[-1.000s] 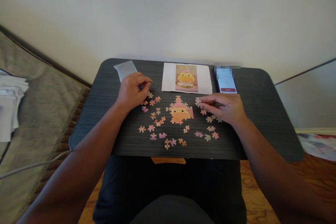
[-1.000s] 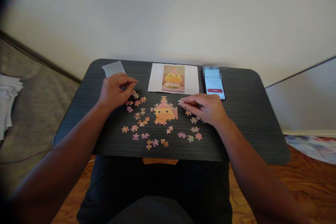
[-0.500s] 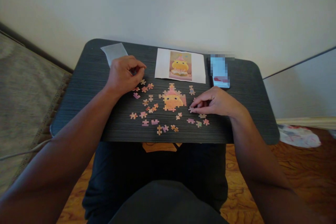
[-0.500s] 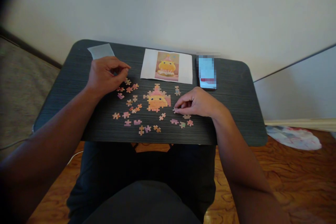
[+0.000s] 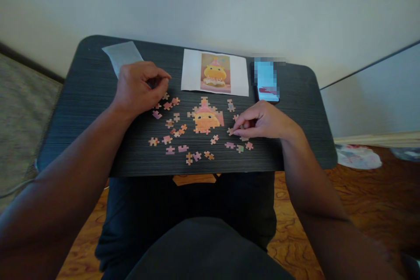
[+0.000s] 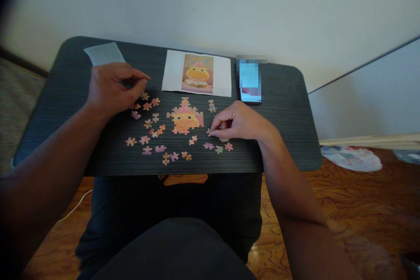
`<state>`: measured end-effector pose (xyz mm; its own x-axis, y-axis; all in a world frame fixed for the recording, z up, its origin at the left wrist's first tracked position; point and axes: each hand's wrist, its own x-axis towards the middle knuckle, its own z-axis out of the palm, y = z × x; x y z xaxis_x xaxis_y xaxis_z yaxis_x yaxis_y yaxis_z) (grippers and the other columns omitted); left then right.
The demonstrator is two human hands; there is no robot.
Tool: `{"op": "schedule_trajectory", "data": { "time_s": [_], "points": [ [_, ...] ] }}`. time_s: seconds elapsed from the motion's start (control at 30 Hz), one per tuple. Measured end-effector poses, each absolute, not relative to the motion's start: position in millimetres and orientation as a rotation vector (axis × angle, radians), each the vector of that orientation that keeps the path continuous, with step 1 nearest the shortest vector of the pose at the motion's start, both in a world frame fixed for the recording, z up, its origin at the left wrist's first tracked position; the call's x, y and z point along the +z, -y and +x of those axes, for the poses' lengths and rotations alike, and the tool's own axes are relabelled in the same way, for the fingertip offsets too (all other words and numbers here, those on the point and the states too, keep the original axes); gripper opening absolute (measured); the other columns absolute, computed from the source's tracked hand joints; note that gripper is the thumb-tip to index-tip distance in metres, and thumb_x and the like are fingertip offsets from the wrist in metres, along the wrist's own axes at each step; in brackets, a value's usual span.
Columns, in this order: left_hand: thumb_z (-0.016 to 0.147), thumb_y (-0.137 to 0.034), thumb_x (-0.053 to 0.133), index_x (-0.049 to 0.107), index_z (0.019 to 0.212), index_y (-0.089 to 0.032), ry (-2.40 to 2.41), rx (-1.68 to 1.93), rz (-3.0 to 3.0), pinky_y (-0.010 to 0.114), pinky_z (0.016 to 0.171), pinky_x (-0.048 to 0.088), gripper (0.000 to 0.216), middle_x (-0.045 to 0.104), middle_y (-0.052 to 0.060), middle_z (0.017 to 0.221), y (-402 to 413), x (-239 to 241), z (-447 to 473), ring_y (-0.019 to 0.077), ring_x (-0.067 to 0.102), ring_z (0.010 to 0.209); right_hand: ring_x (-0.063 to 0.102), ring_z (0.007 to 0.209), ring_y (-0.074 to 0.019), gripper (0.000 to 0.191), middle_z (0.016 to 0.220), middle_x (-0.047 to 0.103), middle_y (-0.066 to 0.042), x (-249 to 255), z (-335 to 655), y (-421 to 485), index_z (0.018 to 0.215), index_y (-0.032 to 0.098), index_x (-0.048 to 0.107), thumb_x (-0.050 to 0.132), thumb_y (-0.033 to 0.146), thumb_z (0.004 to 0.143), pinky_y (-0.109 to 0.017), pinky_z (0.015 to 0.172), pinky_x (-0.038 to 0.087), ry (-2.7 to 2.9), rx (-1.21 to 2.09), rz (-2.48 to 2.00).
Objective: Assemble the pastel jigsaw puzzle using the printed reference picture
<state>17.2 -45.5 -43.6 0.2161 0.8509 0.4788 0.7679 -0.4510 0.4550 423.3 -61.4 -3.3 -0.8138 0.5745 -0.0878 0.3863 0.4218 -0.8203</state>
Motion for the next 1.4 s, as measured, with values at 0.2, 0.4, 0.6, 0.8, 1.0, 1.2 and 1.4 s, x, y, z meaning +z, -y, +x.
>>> {"op": "schedule_trajectory", "data": {
  "time_s": [0.2, 0.4, 0.6, 0.8, 1.0, 1.2, 1.4],
  "points": [
    [0.100, -0.016, 0.076, 0.089, 0.105, -0.008, -1.610, 1.086, 2.319, 0.027, 0.071, 0.044, 0.016, 0.076, -0.001, 0.082, 45, -45, 16, 0.0088, 0.054, 0.075, 0.061, 0.052, -0.0085, 0.015, 0.066, 0.076, 0.005, 2, 421, 64, 0.099, 0.025, 0.092, 0.085, 0.038, 0.097, -0.024, 0.054, 0.043, 2.478, 1.311, -0.821],
    [0.100, -0.018, 0.076, 0.090, 0.105, -0.006, -1.626, 1.076, 2.326, 0.025, 0.071, 0.045, 0.018, 0.078, 0.001, 0.081, 48, -42, 19, 0.0082, 0.057, 0.074, 0.054, 0.053, -0.0088, 0.017, 0.064, 0.071, 0.005, 4, 440, 71, 0.101, 0.024, 0.091, 0.087, 0.041, 0.098, -0.027, 0.055, 0.039, 2.372, 1.151, -0.937],
    [0.098, -0.016, 0.078, 0.090, 0.104, -0.011, -1.552, 1.159, 2.331, 0.026, 0.066, 0.044, 0.014, 0.074, -0.002, 0.079, 44, -48, 16, 0.0078, 0.058, 0.071, 0.048, 0.053, -0.0105, 0.011, 0.062, 0.063, 0.007, -13, 463, 118, 0.100, 0.027, 0.089, 0.086, 0.037, 0.101, -0.030, 0.055, 0.035, 2.043, 0.908, -1.140],
    [0.098, -0.015, 0.078, 0.091, 0.105, -0.009, -1.542, 1.119, 2.333, 0.026, 0.067, 0.045, 0.016, 0.073, -0.002, 0.080, 41, -49, 15, 0.0067, 0.058, 0.072, 0.063, 0.072, -0.0167, 0.013, 0.083, 0.069, 0.001, -26, 437, 174, 0.114, 0.028, 0.085, 0.080, 0.034, 0.104, -0.034, 0.069, 0.049, 2.107, 0.765, -1.210],
    [0.095, -0.022, 0.076, 0.091, 0.098, -0.015, -1.515, 1.257, 2.247, 0.034, 0.065, 0.045, 0.016, 0.072, 0.003, 0.076, 39, -55, 16, 0.0145, 0.060, 0.067, 0.071, 0.106, -0.0296, 0.025, 0.113, 0.073, -0.009, -35, 410, 190, 0.126, 0.024, 0.079, 0.078, 0.040, 0.107, -0.047, 0.093, 0.053, 2.297, 0.428, -1.379],
    [0.095, -0.026, 0.071, 0.089, 0.097, -0.019, -1.507, 1.215, 2.245, 0.036, 0.064, 0.047, 0.019, 0.074, 0.004, 0.075, 40, -55, 18, 0.0187, 0.064, 0.065, 0.069, 0.107, -0.0295, 0.018, 0.112, 0.072, -0.009, -46, 409, 190, 0.118, 0.025, 0.078, 0.075, 0.042, 0.110, -0.047, 0.095, 0.050, 2.281, 0.303, -1.360],
    [0.095, -0.031, 0.069, 0.088, 0.098, -0.020, -1.538, 1.190, 2.226, 0.034, 0.066, 0.049, 0.022, 0.077, 0.004, 0.079, 41, -56, 18, 0.0197, 0.066, 0.068, 0.068, 0.107, -0.0282, 0.016, 0.111, 0.072, -0.007, -51, 408, 192, 0.118, 0.028, 0.077, 0.075, 0.041, 0.110, -0.046, 0.094, 0.048, 2.245, 0.335, -1.366]
  ]
}}
